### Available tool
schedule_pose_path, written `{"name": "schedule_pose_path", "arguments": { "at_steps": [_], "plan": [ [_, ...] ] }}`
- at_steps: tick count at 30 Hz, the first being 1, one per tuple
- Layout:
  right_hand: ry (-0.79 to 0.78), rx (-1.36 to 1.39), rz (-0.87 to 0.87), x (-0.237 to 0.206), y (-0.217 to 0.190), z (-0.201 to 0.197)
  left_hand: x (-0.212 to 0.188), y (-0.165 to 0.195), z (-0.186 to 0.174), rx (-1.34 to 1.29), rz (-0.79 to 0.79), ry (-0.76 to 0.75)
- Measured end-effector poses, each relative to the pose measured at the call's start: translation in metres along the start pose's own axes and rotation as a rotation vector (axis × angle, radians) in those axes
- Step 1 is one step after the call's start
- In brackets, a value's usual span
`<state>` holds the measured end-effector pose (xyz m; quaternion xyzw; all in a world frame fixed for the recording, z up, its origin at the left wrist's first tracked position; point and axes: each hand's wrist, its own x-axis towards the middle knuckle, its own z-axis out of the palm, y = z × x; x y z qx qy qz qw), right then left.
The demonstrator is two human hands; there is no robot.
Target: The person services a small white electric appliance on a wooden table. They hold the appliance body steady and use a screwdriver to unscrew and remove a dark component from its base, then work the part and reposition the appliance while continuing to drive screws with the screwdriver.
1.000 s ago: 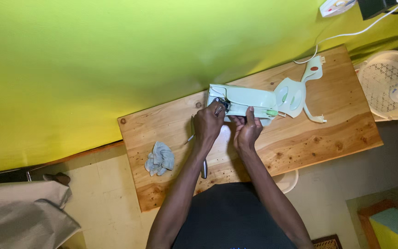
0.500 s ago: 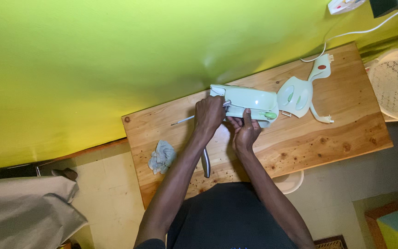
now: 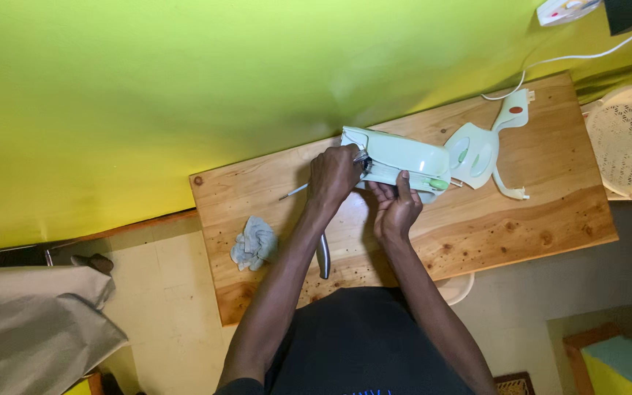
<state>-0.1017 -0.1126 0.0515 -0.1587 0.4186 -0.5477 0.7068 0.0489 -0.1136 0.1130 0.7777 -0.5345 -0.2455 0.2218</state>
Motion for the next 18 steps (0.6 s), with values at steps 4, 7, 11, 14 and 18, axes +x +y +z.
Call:
{"name": "schedule_pose_path", "arguments": {
  "at_steps": [4,7,11,14,18],
  "plan": [
    [-0.002,0.017,0.002,-0.0017,-0.0023,0.0012,-0.0053,-0.0012,0.0044,-0.014,0.039,0.033],
    [-0.003,0.014,0.004,-0.0028,-0.001,0.002,-0.0058,-0.0021,0.0089,-0.007,0.07,0.054],
    [0.016,-0.006,0.001,-0.0024,0.0002,0.003,-0.0042,-0.0056,0.0104,0.051,0.112,0.004],
    [0.012,0.014,0.002,-0.0008,-0.0014,0.0039,-0.0034,-0.0069,0.0095,0.067,0.089,-0.024],
    [0.007,0.03,0.018,-0.0015,-0.0023,0.0064,-0.0062,-0.0039,0.0102,0.024,0.049,0.037]
  ]
}}
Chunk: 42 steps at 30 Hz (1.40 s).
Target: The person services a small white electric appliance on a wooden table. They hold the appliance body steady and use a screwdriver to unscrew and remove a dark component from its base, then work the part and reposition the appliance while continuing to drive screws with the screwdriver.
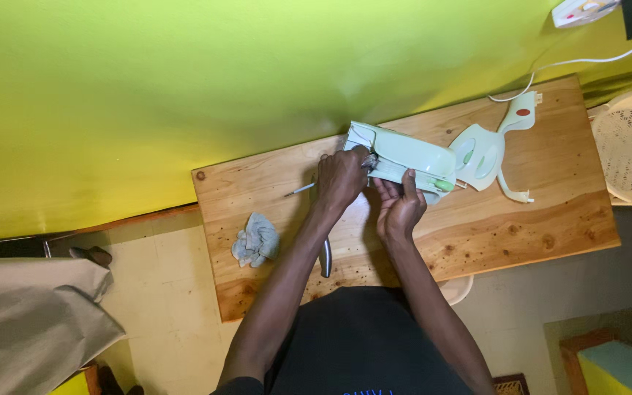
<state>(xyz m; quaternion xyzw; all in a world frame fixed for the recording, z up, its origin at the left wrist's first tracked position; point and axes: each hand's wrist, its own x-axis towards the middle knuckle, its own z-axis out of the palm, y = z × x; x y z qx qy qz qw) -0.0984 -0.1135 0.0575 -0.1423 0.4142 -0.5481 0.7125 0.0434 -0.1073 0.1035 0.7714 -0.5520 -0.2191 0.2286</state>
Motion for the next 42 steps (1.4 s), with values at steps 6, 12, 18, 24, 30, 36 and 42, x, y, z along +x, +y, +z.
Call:
{"name": "schedule_pose_path", "arguments": {
  "at_steps": [6,12,18,24,30,36,42],
  "plan": [
    [-0.006,-0.018,-0.007,-0.004,-0.001,0.002,-0.004,0.0,-0.001,-0.048,-0.039,0.085],
    [-0.004,-0.022,-0.008,-0.005,-0.002,0.001,-0.008,-0.001,0.0,-0.158,-0.107,0.096],
    [0.01,-0.02,-0.006,-0.004,0.0,-0.002,-0.007,0.002,0.0,-0.151,-0.13,0.099],
    [0.018,-0.001,-0.01,-0.003,0.001,-0.004,-0.011,0.002,-0.007,-0.188,-0.119,0.093],
    [0.02,0.008,-0.016,-0.002,0.003,-0.006,-0.021,0.005,-0.001,-0.24,-0.096,0.195],
    [0.027,-0.011,-0.018,-0.003,0.005,-0.008,-0.017,-0.006,0.011,-0.163,-0.023,0.172],
    [0.036,-0.01,-0.019,-0.004,0.007,-0.008,-0.007,-0.014,0.021,-0.126,-0.11,0.05]
  ]
}}
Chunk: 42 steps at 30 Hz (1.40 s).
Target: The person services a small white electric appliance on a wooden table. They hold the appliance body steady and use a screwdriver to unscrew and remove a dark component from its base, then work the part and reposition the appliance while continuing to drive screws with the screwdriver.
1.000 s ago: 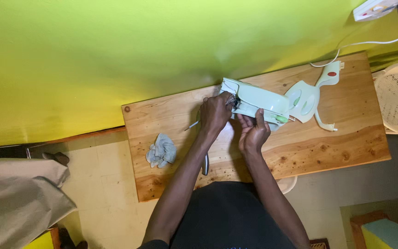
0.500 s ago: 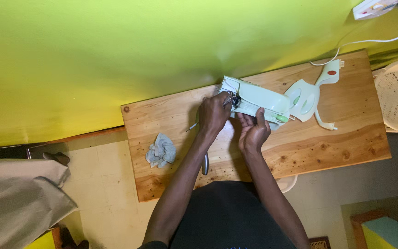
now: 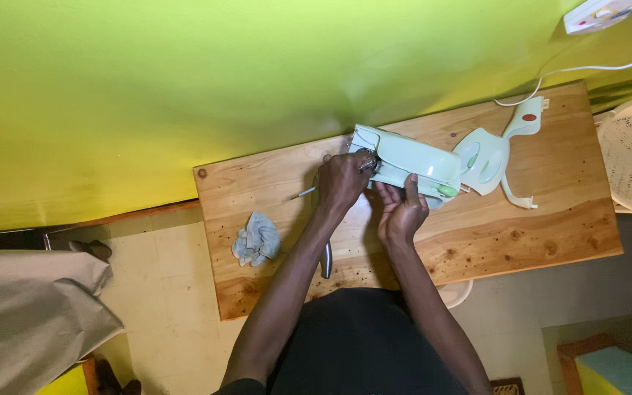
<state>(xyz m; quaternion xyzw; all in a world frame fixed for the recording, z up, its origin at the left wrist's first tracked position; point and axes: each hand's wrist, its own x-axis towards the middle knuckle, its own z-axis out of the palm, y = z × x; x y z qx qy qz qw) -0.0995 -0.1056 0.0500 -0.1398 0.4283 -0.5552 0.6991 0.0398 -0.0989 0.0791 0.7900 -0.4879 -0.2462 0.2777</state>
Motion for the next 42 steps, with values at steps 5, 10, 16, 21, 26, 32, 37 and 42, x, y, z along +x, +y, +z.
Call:
{"name": "schedule_pose_path", "arguments": {
  "at_steps": [5,10,16,21,26,32,37,42],
  "plan": [
    [0.007,0.003,0.024,-0.001,0.001,-0.001,0.003,0.002,0.001,0.0,-0.024,-0.009],
    [0.02,0.018,0.005,-0.001,0.001,0.001,-0.001,0.009,-0.011,0.039,0.033,0.001],
    [0.014,0.056,0.012,0.005,-0.002,0.002,-0.007,0.009,-0.026,-0.183,-0.086,0.1],
    [0.022,0.04,0.004,0.007,-0.004,0.001,-0.014,0.006,-0.022,-0.195,0.026,0.184],
    [0.0,0.046,0.009,0.002,-0.004,0.003,-0.017,0.007,-0.022,-0.174,0.117,0.282],
    [0.026,0.045,0.008,0.001,-0.007,0.002,-0.05,0.003,-0.046,-0.065,0.202,0.46],
    [0.024,0.06,0.018,0.004,-0.005,-0.002,-0.092,0.007,-0.057,-0.318,0.077,0.442],
    [0.007,0.062,0.013,0.004,-0.001,-0.001,-0.105,0.019,-0.052,-0.365,0.125,0.362]
  ]
}}
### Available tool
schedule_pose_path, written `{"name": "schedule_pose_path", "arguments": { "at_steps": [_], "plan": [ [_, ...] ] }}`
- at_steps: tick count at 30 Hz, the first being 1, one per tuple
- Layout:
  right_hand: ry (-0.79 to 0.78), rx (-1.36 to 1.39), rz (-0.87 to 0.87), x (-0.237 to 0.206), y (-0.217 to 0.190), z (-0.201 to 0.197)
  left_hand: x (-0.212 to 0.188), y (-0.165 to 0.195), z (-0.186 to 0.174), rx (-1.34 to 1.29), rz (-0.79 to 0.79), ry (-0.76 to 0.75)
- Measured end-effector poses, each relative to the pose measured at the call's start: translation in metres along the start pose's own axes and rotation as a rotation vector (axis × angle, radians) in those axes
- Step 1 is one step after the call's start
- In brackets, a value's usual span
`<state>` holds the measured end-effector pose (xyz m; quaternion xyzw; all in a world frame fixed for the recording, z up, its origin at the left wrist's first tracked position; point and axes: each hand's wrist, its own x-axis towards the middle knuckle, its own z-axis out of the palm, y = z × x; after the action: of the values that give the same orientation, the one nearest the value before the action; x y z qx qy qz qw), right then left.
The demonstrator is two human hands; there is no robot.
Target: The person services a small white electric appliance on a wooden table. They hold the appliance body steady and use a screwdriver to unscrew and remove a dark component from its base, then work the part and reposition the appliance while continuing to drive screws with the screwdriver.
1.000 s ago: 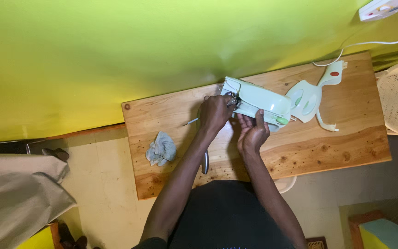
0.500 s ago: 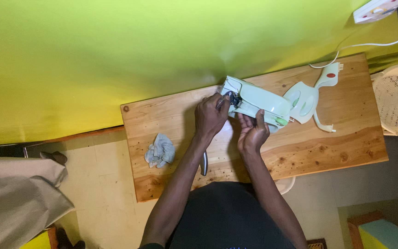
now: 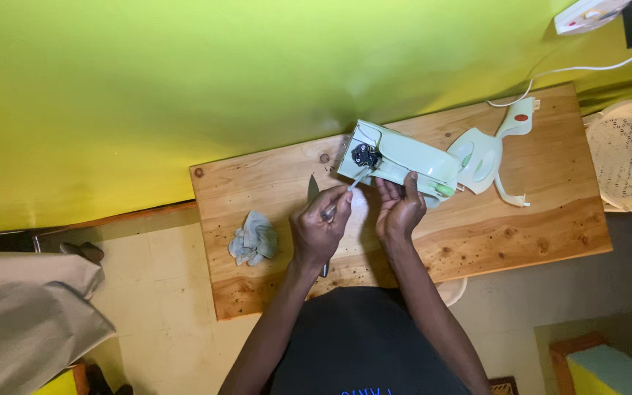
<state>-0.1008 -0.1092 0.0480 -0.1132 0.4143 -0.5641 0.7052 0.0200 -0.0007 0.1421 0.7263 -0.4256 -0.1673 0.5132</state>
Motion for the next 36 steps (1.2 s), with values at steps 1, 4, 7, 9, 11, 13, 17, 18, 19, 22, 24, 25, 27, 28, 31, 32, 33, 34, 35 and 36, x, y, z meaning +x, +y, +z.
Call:
{"name": "schedule_pose_path", "arguments": {
  "at_steps": [1,4,7,9,11,13,17,18,19,22,24,25,27,28,31,32,33,34,35,36],
  "plan": [
    [-0.001,-0.001,-0.001,-0.001,0.001,0.0,0.001,0.001,0.002,0.028,-0.007,-0.027],
    [-0.013,0.008,-0.006,-0.002,0.0,0.001,-0.002,0.006,0.003,0.045,0.186,0.066],
    [-0.012,0.003,-0.014,-0.003,-0.002,0.002,0.002,0.006,0.006,0.053,0.056,-0.05],
    [-0.009,-0.001,-0.014,-0.003,-0.002,0.002,0.003,0.004,0.007,0.112,0.121,-0.053],
    [-0.004,0.0,-0.009,-0.003,-0.001,0.002,0.005,0.0,0.008,0.159,0.155,-0.079],
    [-0.01,0.003,-0.008,-0.002,-0.001,0.001,0.005,-0.004,0.009,0.192,0.158,-0.135],
    [-0.015,-0.007,-0.007,0.0,0.001,-0.001,0.002,-0.013,0.008,0.268,0.243,-0.2],
    [-0.015,-0.007,-0.005,0.001,0.001,-0.001,0.002,-0.016,0.008,0.291,0.28,-0.232],
    [-0.014,-0.009,-0.002,0.001,0.001,-0.001,0.001,-0.018,0.008,0.315,0.315,-0.262],
    [-0.01,-0.011,0.004,0.001,0.003,0.002,-0.008,-0.024,0.01,0.369,0.348,-0.213],
    [0.004,-0.018,0.002,0.001,0.003,0.003,-0.012,-0.028,0.013,0.368,0.271,-0.291],
    [0.013,-0.024,0.0,0.001,0.003,0.003,-0.014,-0.03,0.014,0.366,0.234,-0.328],
    [0.014,-0.031,-0.01,0.002,0.003,0.004,-0.021,-0.033,0.014,0.352,0.279,-0.28],
    [0.008,-0.036,-0.015,0.002,0.002,0.003,-0.024,-0.035,0.013,0.344,0.298,-0.257],
    [-0.01,-0.035,-0.021,0.004,0.002,0.001,-0.029,-0.038,0.014,0.337,0.379,-0.211],
    [-0.015,-0.027,-0.024,0.004,0.002,0.001,-0.029,-0.037,0.014,0.339,0.377,-0.198],
    [-0.007,-0.029,-0.017,0.004,0.002,0.0,-0.029,-0.036,0.015,0.34,0.376,-0.187],
    [-0.001,-0.032,-0.011,0.004,0.002,0.0,-0.028,-0.034,0.015,0.342,0.376,-0.174],
    [0.003,-0.032,-0.007,0.004,0.002,0.001,-0.026,-0.032,0.015,0.309,0.346,-0.189],
    [0.004,-0.031,-0.007,0.004,0.003,0.001,-0.023,-0.029,0.015,0.278,0.318,-0.205]
  ]
}}
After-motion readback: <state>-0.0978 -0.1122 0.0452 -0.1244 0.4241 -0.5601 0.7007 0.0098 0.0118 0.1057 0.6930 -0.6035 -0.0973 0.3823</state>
